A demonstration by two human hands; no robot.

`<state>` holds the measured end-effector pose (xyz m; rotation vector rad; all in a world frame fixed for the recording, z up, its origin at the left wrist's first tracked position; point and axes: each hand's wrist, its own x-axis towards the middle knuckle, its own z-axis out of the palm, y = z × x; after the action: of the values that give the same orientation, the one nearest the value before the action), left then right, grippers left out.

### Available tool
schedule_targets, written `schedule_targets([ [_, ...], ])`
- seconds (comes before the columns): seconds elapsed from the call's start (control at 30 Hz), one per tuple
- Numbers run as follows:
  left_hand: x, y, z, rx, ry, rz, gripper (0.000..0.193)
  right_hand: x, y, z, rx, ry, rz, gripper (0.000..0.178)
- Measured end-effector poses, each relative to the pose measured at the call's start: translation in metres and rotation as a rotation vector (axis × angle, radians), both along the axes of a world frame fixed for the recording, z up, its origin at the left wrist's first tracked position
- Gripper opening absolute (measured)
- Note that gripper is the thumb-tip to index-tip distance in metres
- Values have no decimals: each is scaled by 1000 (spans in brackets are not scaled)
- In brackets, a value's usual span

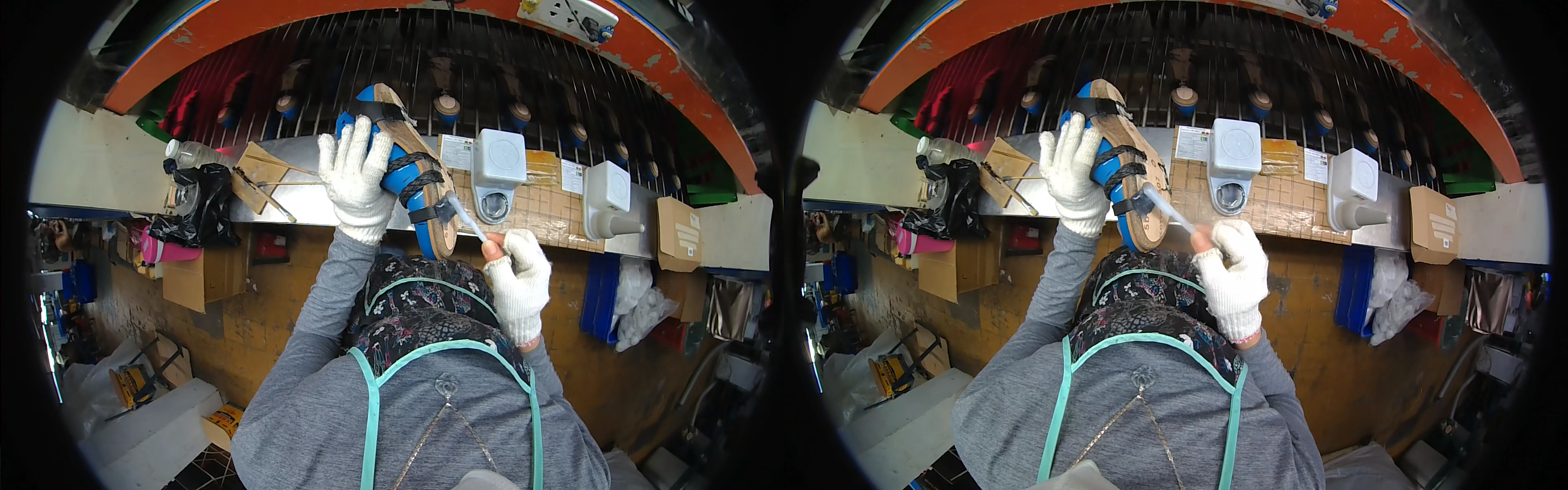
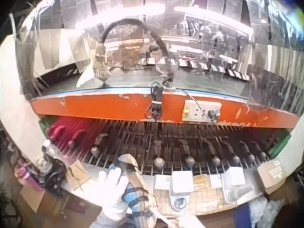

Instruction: The person repeatedly dips a brush into a container of gray adhesive and applies it to the sole and side edges of a blue and black shoe. The person rotates the shoe to cover different areas and places it on a rack between applications.

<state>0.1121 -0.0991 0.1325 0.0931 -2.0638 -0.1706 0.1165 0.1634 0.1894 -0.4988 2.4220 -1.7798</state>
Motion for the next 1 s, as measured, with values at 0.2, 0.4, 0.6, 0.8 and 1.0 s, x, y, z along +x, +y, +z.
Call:
schedule_targets([
  [0.2,-2,-2,-2,-29,-16,18,60,-17,-7,1,108,260,-65,14],
  [0.4,-5,-5,-3,-26,-27,34,61,-28,-13,2,104,290,-70,13],
  [0.6,-6,-4,-5,81,-101,62,62,-21,8,4,12,121,90,12],
  [0.8,-4,2,-4,145,-212,97,64,-20,10,4,45,41,89,13],
  [1.0,0,3,-3,133,-224,113,65,-33,-4,4,91,127,50,14],
])
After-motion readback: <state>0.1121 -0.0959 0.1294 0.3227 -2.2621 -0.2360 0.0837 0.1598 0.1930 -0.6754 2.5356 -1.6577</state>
